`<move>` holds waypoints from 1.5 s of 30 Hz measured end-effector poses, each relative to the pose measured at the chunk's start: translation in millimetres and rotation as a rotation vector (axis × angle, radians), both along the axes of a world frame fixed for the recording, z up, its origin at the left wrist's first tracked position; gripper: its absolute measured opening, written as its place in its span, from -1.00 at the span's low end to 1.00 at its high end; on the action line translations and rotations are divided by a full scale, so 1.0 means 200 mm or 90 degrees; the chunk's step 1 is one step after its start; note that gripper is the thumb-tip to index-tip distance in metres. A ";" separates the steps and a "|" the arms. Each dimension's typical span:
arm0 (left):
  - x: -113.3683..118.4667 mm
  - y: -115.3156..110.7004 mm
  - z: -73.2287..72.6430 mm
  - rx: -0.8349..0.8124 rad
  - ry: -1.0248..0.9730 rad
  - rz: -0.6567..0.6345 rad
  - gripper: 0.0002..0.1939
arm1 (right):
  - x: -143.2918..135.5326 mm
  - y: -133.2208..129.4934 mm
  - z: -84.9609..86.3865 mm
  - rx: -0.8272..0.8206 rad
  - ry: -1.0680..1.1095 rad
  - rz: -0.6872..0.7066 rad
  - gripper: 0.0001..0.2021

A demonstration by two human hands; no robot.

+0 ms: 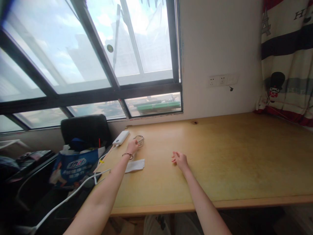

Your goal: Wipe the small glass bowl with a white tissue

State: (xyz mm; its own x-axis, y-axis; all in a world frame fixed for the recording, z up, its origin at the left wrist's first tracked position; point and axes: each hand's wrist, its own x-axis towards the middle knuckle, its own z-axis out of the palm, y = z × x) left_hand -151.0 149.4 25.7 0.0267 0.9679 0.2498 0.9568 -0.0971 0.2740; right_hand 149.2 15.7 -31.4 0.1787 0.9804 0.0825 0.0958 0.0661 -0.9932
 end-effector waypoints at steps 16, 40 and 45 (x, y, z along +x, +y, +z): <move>0.12 -0.08 0.05 -0.014 -0.065 -0.027 -0.57 | 0.00 0.04 -0.05 0.001 0.014 0.001 -0.56; 1.06 -0.72 -0.14 -0.382 -1.016 -0.147 -0.69 | -0.07 -0.07 0.03 0.147 -0.158 0.074 -0.44; 1.05 -0.70 -0.14 -0.399 -0.995 -0.165 -0.69 | -0.07 -0.08 0.03 0.117 -0.124 0.087 -0.41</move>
